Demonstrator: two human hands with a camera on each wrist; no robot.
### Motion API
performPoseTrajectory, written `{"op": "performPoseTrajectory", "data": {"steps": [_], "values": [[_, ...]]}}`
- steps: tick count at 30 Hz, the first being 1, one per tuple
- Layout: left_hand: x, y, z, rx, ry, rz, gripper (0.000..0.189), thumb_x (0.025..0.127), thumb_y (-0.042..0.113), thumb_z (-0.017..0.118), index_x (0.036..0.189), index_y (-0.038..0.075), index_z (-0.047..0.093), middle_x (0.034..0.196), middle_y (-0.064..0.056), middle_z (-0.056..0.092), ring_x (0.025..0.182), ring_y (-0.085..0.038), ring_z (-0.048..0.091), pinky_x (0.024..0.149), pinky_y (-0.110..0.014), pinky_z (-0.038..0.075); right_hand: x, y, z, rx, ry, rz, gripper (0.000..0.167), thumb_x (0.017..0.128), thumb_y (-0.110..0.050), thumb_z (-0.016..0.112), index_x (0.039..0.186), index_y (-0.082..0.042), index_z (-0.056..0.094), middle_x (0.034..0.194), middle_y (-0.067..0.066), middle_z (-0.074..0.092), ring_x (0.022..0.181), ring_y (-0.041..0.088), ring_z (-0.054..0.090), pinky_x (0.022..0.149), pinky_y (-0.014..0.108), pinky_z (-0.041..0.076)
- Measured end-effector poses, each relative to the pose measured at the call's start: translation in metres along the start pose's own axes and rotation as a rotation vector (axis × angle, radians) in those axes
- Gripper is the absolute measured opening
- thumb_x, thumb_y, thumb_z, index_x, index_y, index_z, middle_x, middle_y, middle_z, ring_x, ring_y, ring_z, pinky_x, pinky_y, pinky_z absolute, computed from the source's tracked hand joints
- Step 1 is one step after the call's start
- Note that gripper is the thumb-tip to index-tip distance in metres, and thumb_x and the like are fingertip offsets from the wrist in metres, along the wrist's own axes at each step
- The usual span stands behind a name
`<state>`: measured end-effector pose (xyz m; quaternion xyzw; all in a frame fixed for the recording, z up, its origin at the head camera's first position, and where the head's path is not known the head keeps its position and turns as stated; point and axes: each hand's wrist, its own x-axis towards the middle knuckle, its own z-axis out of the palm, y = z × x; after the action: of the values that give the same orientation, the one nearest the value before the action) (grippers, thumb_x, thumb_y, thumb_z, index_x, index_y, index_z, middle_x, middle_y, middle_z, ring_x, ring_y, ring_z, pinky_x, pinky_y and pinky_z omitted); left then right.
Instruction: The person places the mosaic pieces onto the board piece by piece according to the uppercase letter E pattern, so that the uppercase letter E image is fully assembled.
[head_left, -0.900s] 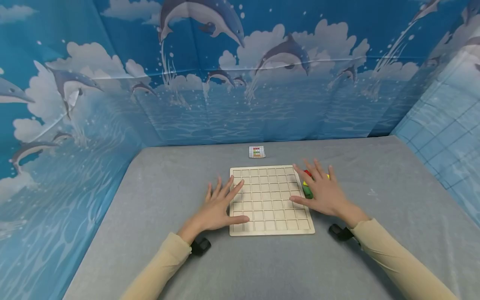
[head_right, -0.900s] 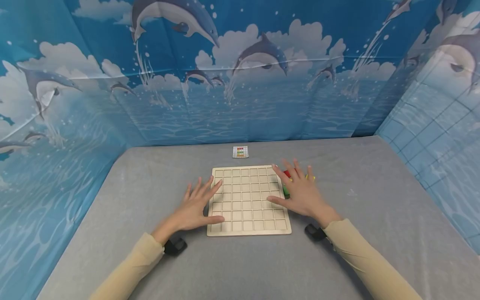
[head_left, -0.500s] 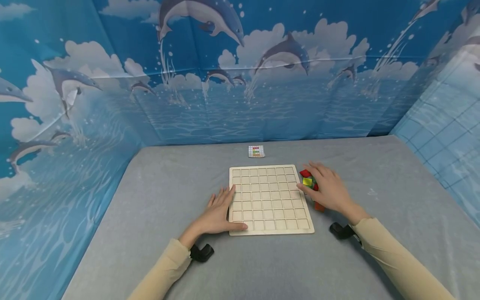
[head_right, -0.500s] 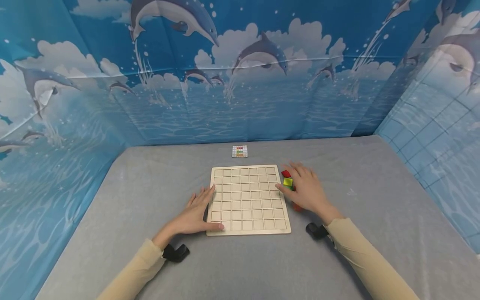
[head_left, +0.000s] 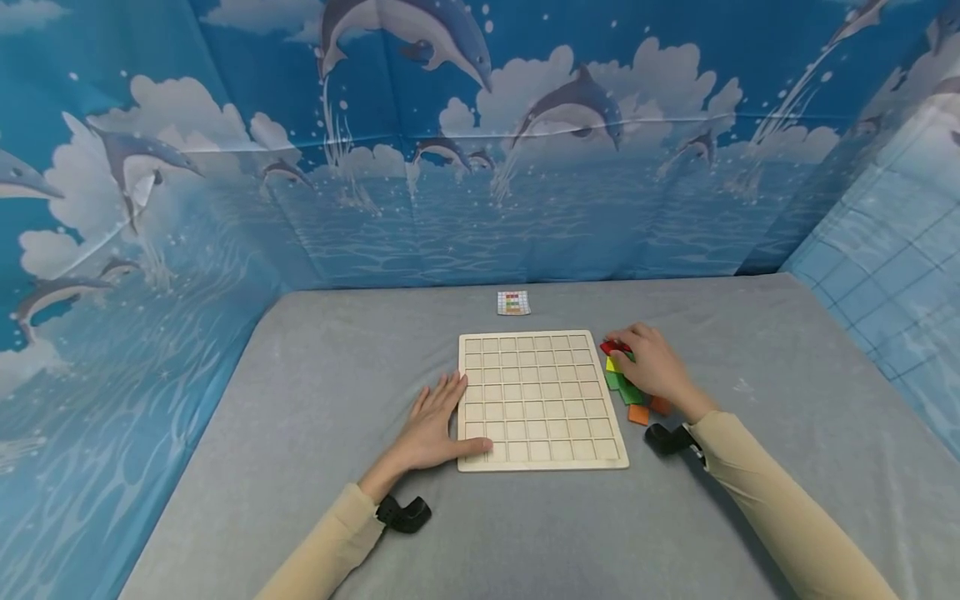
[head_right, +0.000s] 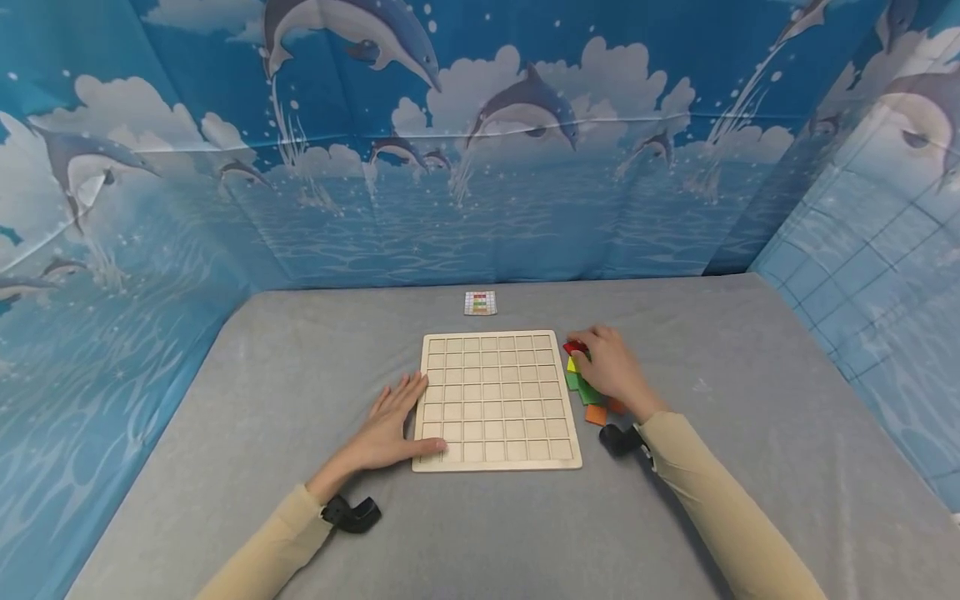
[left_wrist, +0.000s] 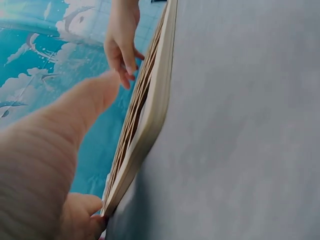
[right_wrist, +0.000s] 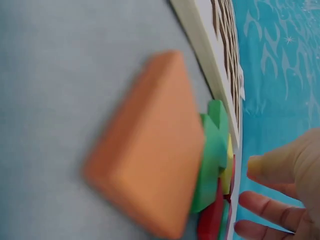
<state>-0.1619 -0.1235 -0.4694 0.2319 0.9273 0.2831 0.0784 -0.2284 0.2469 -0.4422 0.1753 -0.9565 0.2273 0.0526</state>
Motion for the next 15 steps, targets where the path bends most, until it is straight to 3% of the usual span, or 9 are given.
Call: {"op": "performPoseTrajectory", "data": {"steps": [6, 15], "values": [[0.000, 0.001, 0.004, 0.045, 0.043, -0.009, 0.105, 0.078, 0.071, 0.057, 0.153, 0.012, 0.014, 0.157, -0.006, 0.008, 0.143, -0.021, 0.002, 0.112, -0.043, -0.002, 0.012, 0.003, 0.000, -0.024, -0.078, 0.026, 0.033, 0.094, -0.009, 0.059, 0.125, 0.003, 0.060, 0.115, 0.025, 0.051, 0.099, 0.039, 0.044, 0.079, 0.052, 0.038], [-0.002, 0.001, 0.005, 0.111, 0.027, 0.014, 0.111, 0.075, 0.078, 0.053, 0.153, 0.011, 0.012, 0.158, -0.007, 0.004, 0.143, -0.023, -0.001, 0.112, -0.045, -0.001, 0.018, 0.008, -0.003, 0.056, -0.139, 0.082, 0.035, 0.093, -0.014, 0.062, 0.123, 0.004, 0.061, 0.116, 0.027, 0.052, 0.101, 0.040, 0.042, 0.080, 0.053, 0.038]]}}
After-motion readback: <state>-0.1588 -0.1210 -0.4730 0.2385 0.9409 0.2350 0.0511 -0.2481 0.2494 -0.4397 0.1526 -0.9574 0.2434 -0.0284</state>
